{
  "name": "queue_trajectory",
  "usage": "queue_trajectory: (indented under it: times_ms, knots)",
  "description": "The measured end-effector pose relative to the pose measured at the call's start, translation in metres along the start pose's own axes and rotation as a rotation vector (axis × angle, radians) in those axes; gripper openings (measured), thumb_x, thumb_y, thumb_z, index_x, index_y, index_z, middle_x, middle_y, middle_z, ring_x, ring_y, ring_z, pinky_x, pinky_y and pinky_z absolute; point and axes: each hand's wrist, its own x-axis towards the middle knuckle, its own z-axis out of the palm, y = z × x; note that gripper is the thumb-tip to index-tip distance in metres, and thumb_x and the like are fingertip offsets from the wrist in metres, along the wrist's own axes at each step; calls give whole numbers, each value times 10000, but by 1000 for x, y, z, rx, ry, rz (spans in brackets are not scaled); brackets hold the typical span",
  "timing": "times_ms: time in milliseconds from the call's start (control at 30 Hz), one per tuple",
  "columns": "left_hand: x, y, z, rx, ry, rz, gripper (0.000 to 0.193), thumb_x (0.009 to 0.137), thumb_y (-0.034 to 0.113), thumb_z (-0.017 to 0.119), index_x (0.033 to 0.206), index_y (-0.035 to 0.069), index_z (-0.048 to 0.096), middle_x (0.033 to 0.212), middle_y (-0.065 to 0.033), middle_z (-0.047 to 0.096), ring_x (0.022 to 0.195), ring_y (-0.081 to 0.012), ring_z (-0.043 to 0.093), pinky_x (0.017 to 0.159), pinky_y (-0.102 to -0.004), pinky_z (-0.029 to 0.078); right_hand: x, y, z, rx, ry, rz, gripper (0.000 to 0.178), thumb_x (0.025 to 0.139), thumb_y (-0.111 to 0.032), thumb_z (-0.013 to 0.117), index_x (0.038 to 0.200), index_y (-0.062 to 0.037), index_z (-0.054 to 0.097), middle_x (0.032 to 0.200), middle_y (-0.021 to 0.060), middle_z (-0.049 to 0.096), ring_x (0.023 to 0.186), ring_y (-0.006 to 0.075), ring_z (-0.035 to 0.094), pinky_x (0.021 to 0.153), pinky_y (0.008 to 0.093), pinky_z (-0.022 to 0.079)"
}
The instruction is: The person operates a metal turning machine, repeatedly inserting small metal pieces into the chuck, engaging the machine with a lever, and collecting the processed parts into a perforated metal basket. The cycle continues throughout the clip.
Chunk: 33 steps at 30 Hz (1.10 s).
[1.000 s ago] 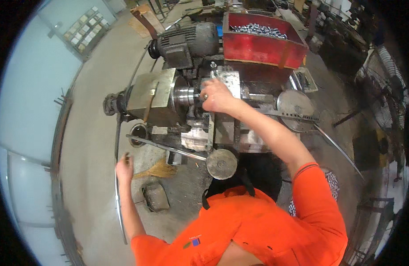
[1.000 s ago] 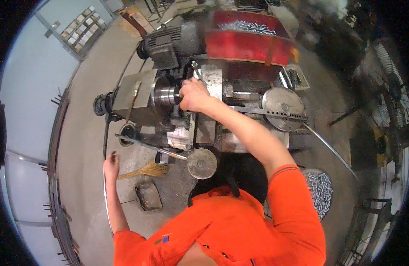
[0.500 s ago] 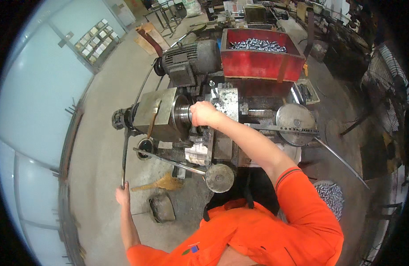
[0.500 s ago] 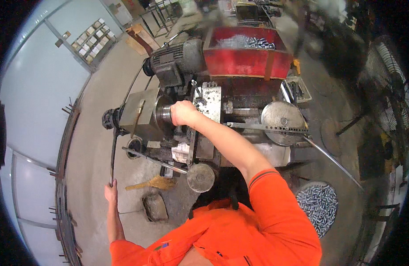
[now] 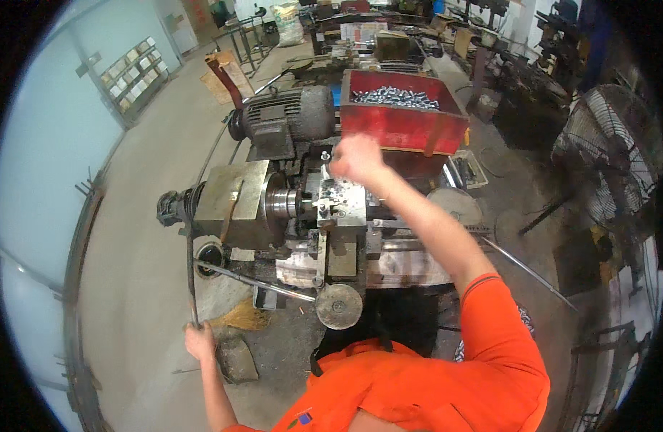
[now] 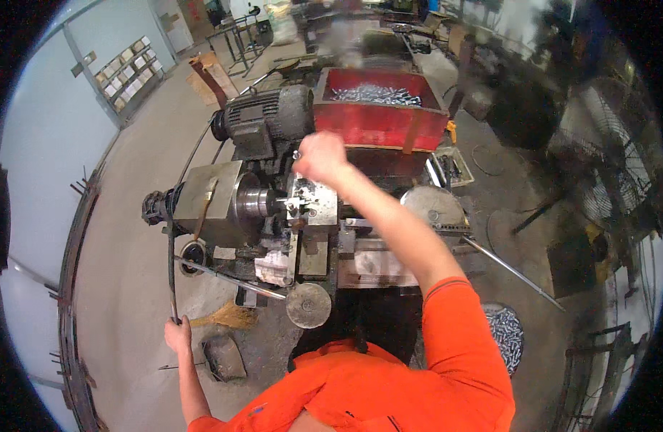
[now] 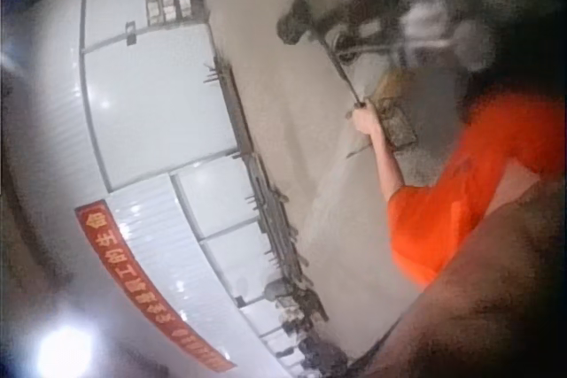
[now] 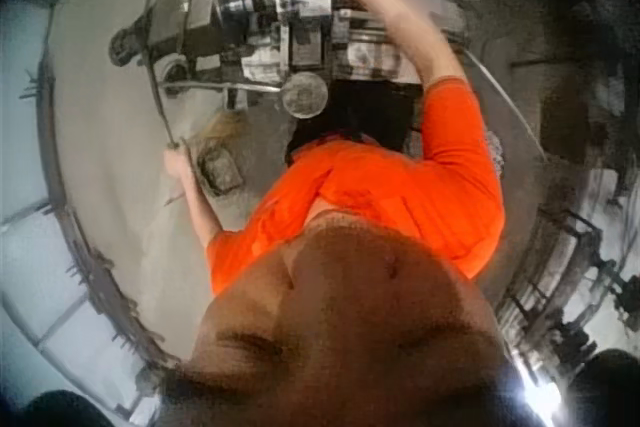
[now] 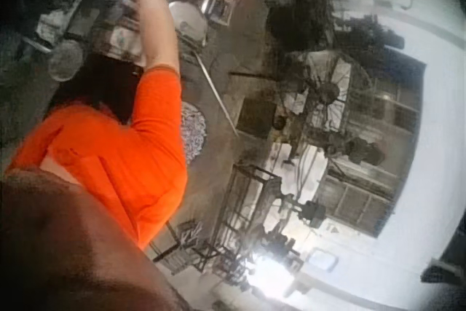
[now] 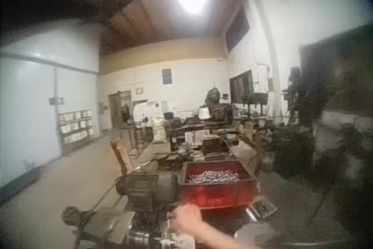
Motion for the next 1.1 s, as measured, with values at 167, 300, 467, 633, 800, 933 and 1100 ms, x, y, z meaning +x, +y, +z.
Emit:
queue_trajectory:
  times_ms: [167,300,467,633,800,933,1100]
  knots:
    - [5,33,-8,208,129,317,496,743,366,659,1045,-15,558,836,-170,651,781,-381,620,719,-442,486,-19,30,-25,163,518,-62,483,576,-155,618,1058,-124,619,1273,165,458,1020,364,514,886,431,446]
    - [-7,98,-23,-190,72,813,396,807,250,629,1096,-13,566,854,-172,656,782,-355,628,710,-400,489,-107,35,2,546,417,-201,419,568,-138,621,978,-51,641,1209,201,513,1056,349,544,871,382,458]
    - [-36,174,9,-300,-229,1030,272,846,163,602,1055,-12,603,866,-170,661,780,-257,648,699,-338,482,-260,64,68,702,128,165,393,589,-160,599,950,-12,643,1086,166,592,876,332,600,776,363,484]
    - [-22,193,78,-309,-355,869,229,836,249,591,868,27,636,718,-120,648,632,-247,609,601,-349,454,-457,142,134,334,114,663,362,574,-194,631,893,-26,665,900,149,630,817,307,614,721,373,502]
    - [-20,196,88,-272,-332,774,233,838,236,582,896,21,650,758,-138,659,696,-255,642,622,-364,460,-564,200,140,-41,-156,1087,242,606,-239,593,766,-77,673,937,161,609,920,300,599,797,385,493]
    - [-24,202,89,-314,-219,873,250,831,242,588,917,17,652,779,-137,668,709,-259,644,649,-362,466,-570,247,155,-228,-306,978,338,601,-195,615,884,-18,669,1166,151,567,1036,298,566,885,360,465]
    - [-30,193,79,-354,-345,700,237,813,264,593,886,47,655,707,-131,643,660,-249,623,625,-369,465,-540,275,152,-42,-486,953,282,647,-206,608,851,-15,640,1026,215,598,952,329,583,827,412,476]
